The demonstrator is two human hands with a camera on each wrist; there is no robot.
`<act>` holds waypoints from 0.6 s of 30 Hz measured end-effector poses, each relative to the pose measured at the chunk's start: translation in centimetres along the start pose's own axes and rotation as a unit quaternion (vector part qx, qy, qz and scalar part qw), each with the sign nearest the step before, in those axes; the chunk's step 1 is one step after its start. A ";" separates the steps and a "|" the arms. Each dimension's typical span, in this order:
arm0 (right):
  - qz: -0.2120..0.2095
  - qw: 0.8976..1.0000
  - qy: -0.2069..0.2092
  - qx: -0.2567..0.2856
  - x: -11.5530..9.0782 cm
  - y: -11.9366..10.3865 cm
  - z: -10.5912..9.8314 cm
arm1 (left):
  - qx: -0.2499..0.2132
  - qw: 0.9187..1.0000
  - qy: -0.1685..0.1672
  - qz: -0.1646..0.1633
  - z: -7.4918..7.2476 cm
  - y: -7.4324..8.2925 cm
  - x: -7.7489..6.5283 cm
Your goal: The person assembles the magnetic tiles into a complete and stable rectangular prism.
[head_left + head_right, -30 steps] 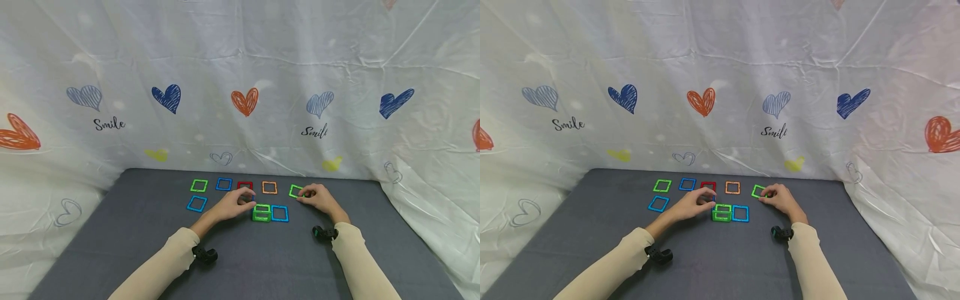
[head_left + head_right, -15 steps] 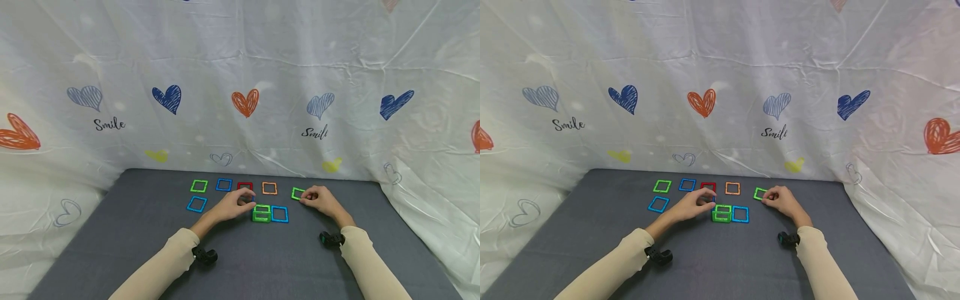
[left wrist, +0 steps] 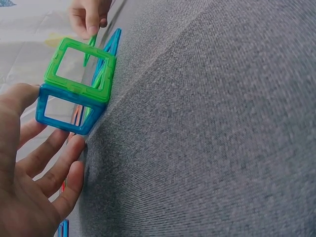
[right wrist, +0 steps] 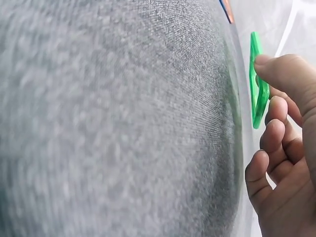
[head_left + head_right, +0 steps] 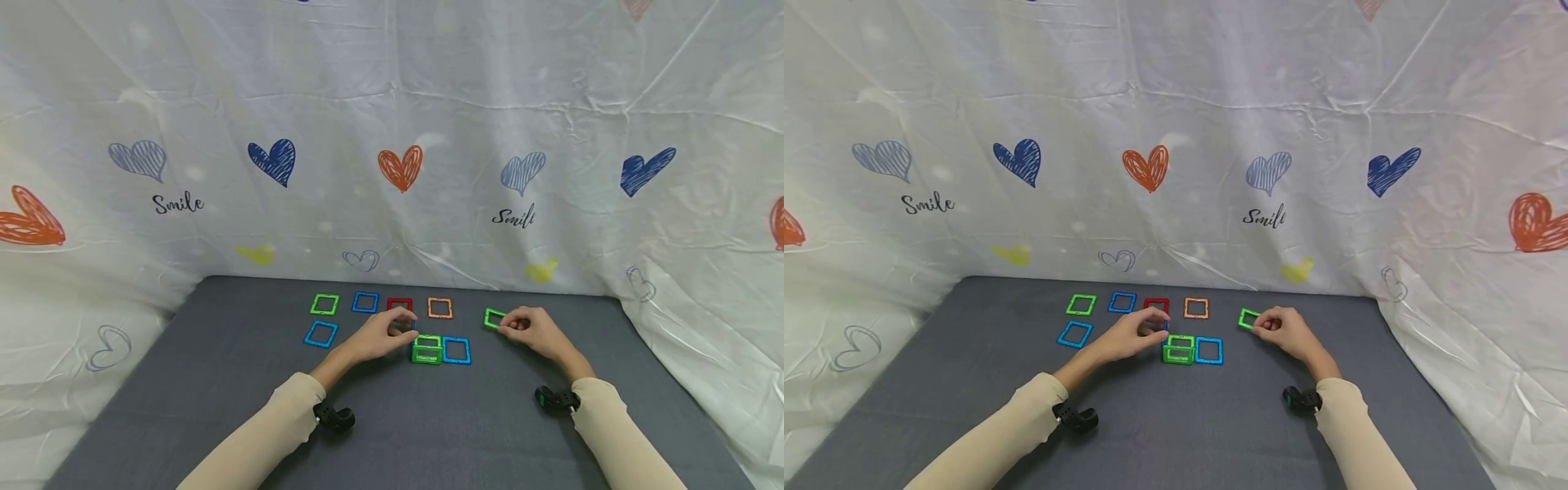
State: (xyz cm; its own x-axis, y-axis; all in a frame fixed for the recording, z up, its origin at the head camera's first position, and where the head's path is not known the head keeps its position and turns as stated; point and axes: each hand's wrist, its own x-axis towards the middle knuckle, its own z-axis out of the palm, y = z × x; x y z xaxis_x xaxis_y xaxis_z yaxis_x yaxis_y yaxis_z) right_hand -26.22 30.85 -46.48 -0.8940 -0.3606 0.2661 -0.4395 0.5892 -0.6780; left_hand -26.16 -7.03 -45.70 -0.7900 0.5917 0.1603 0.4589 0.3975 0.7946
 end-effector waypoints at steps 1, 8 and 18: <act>-0.002 1.000 0.000 0.001 -0.1 -0.1 -0.1 | 0.000 1.000 0.000 0.000 0.0 0.0 0.0; -0.014 1.000 -0.003 -0.001 -0.6 -1.0 -0.5 | -0.001 1.000 0.003 0.007 0.0 0.1 -0.1; -0.031 0.999 0.000 0.020 -1.0 -1.6 -0.8 | 0.007 1.000 0.001 -0.001 0.1 -0.1 -0.1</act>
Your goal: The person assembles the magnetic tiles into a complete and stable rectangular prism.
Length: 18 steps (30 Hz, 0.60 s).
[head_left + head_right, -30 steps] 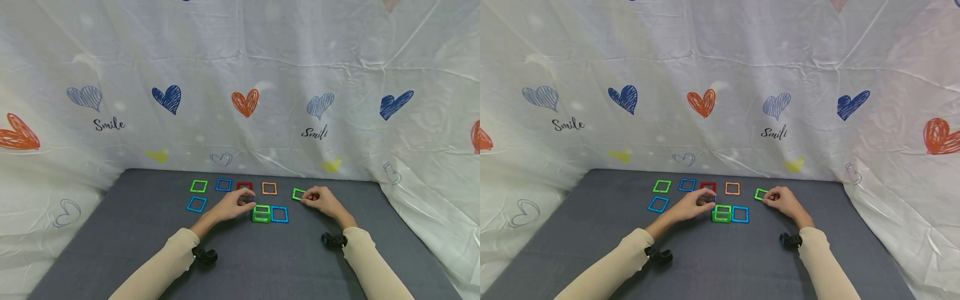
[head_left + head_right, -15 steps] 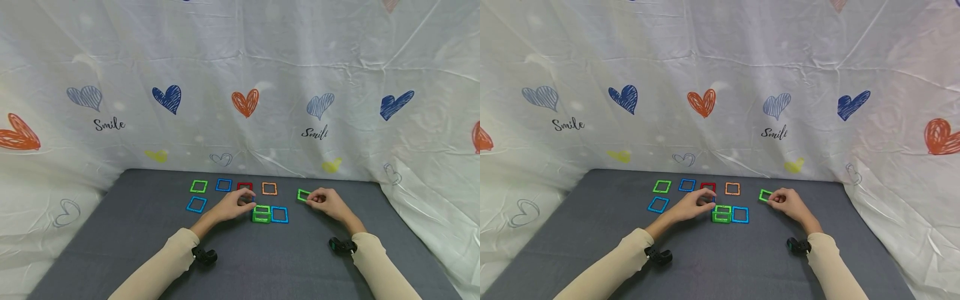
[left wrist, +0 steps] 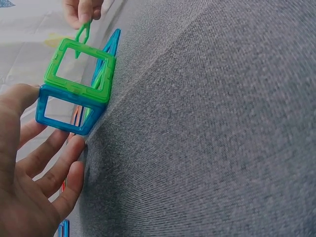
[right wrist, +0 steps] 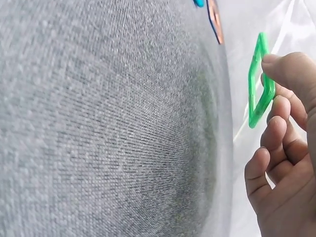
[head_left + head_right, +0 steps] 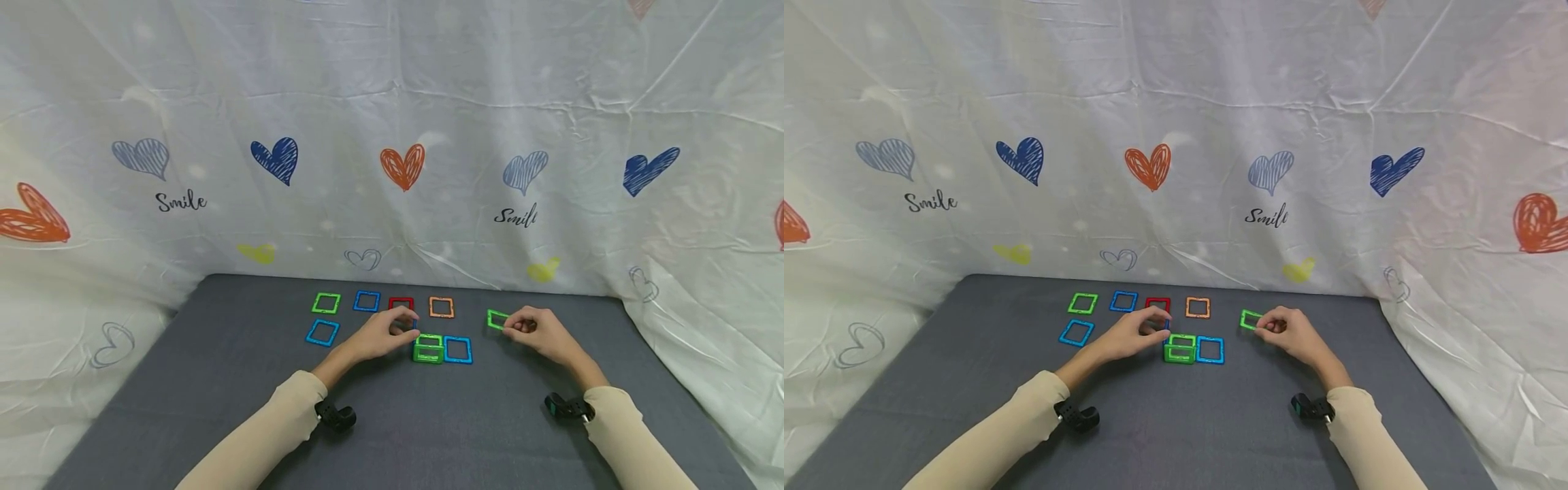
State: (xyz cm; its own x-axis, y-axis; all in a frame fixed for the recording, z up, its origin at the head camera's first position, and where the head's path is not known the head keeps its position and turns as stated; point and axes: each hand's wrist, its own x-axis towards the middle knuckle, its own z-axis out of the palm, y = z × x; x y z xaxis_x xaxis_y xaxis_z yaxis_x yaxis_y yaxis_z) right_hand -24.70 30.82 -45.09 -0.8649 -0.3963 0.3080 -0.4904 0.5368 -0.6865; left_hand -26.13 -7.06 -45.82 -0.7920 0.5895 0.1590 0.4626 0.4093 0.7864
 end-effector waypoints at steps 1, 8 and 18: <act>-0.004 1.000 0.000 0.001 -0.1 0.0 0.0 | 0.001 1.000 0.000 0.000 0.0 0.0 0.0; -0.019 1.000 -0.005 -0.001 -0.3 -0.5 0.0 | -0.001 1.000 0.002 0.002 -0.1 0.5 -0.1; -0.052 0.998 -0.017 0.032 -0.8 -1.9 1.0 | 0.003 1.000 0.000 -0.004 0.0 0.4 0.0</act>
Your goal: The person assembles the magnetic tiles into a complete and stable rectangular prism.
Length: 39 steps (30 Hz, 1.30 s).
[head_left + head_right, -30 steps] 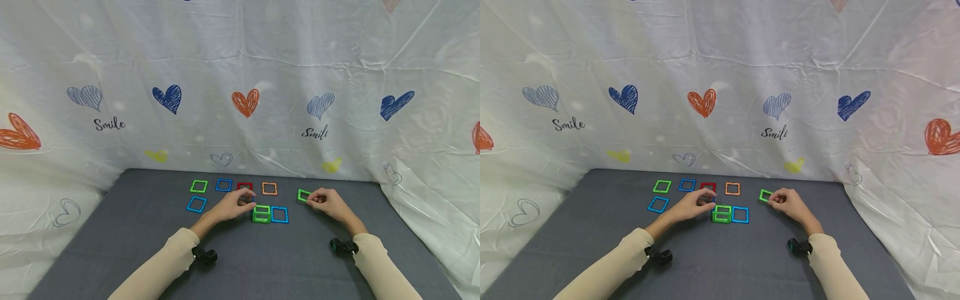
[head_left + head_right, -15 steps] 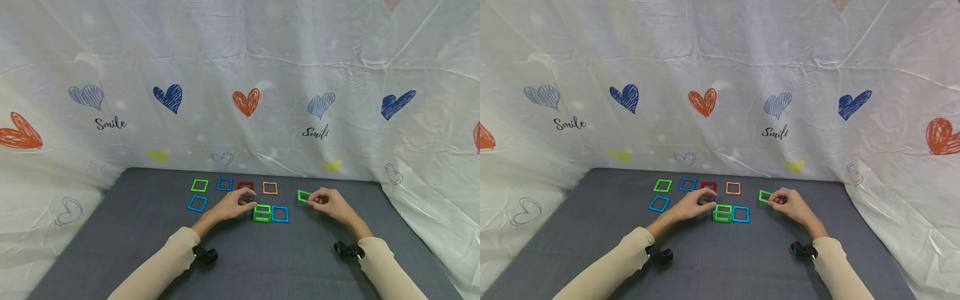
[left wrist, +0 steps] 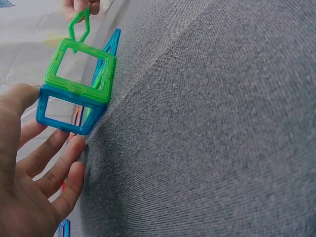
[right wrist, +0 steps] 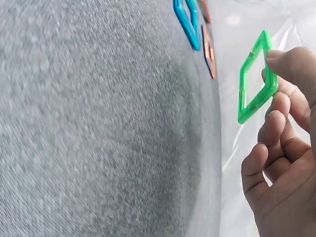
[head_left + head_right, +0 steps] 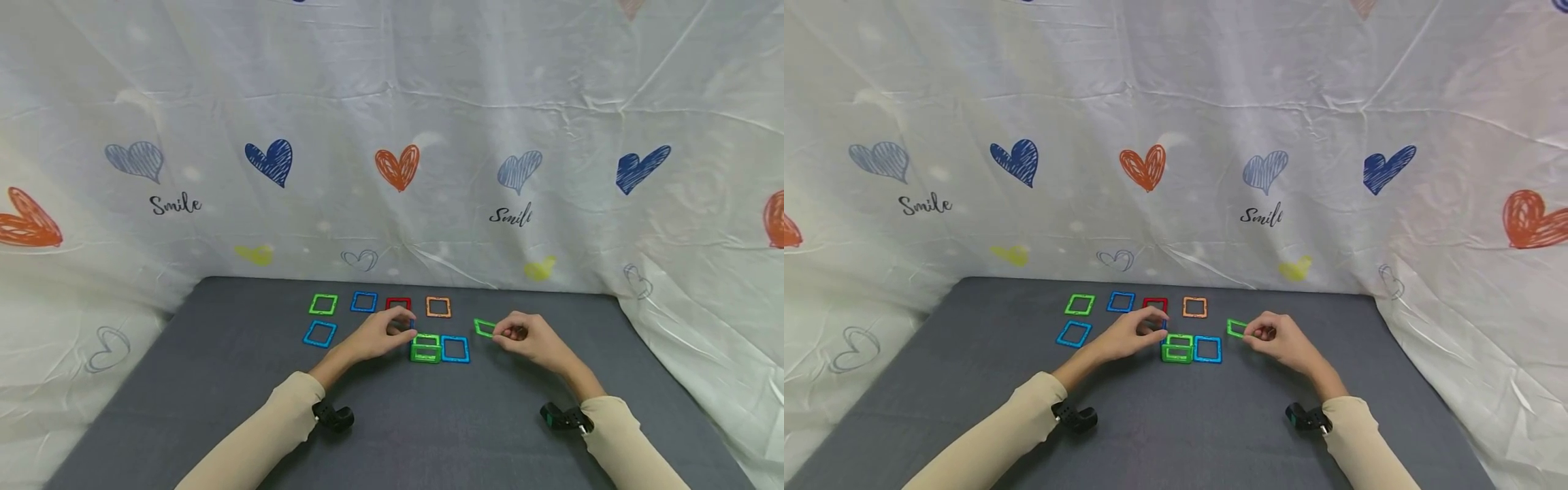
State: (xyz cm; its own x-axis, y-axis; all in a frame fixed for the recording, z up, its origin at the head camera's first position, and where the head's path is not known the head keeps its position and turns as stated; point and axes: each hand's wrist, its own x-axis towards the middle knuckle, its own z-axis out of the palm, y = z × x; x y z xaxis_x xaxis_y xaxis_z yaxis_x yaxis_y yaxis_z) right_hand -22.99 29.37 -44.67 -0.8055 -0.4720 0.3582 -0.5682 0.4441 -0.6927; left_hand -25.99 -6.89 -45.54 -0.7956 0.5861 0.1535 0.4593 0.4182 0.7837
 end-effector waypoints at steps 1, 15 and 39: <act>0.000 1.000 -0.002 0.002 0.0 -0.1 0.1 | 0.000 1.000 0.000 -0.001 0.0 -0.1 0.0; -0.016 1.000 0.000 0.007 0.3 -1.1 0.6 | 0.001 1.000 0.000 -0.005 0.0 -0.2 0.1; -0.041 0.999 -0.011 0.014 0.7 -2.5 1.6 | 0.008 1.000 -0.005 0.006 -0.2 -0.1 0.1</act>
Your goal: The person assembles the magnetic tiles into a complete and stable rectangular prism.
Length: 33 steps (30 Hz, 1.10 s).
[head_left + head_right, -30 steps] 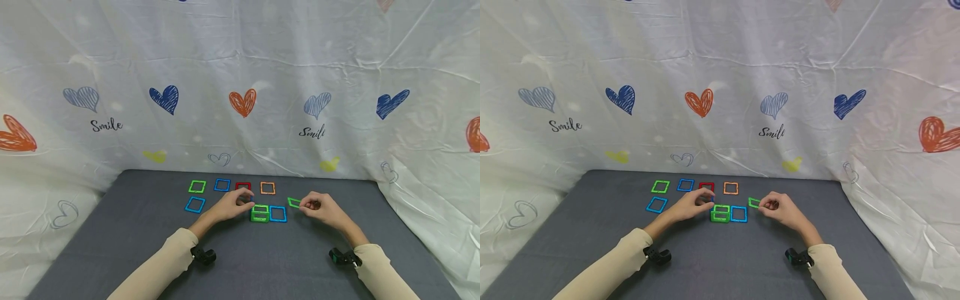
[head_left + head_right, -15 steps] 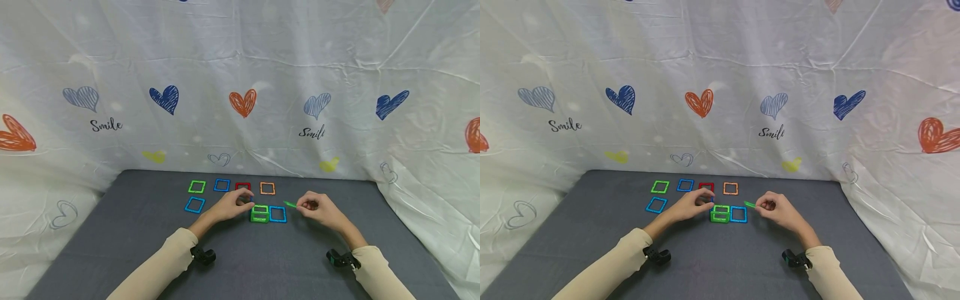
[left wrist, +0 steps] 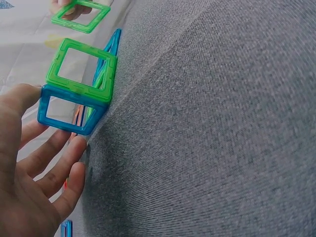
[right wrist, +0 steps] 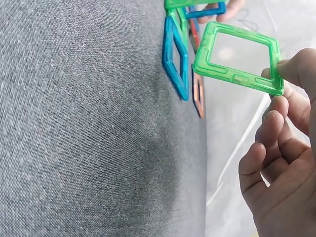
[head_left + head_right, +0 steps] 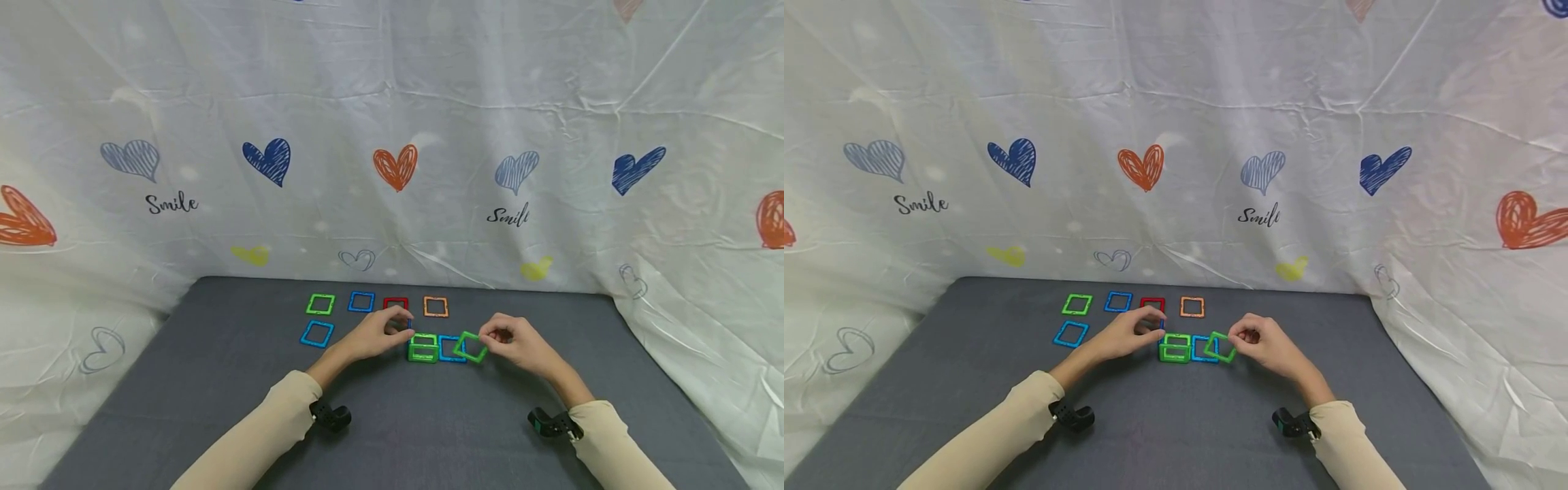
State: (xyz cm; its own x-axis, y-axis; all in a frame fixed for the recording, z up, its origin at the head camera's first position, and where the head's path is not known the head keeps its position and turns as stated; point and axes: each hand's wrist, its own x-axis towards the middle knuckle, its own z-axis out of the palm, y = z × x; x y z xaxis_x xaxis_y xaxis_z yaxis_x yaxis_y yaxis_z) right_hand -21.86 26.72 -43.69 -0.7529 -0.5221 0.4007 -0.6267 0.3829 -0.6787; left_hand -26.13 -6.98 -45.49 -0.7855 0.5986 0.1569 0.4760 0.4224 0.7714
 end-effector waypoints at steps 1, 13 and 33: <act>-0.001 1.000 0.000 -0.001 0.0 0.0 0.1 | 0.000 1.000 0.000 0.000 0.0 0.0 0.0; 0.016 0.999 -0.035 -0.002 0.3 -0.2 0.0 | -0.001 1.000 -0.004 -0.006 -0.1 -0.1 0.2; 0.049 0.996 -0.058 0.036 0.0 -0.7 0.3 | 0.003 1.000 -0.004 -0.006 -0.1 0.2 0.0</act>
State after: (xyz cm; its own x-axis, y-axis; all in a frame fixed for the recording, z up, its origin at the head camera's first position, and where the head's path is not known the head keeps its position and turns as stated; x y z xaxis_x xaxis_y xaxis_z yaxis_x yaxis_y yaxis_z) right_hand -21.32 26.21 -43.42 -0.7785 -0.5712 0.2602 -0.5328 0.3823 -0.7550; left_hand -26.10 -6.98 -45.31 -0.7882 0.5984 0.1435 0.4693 0.4338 0.7691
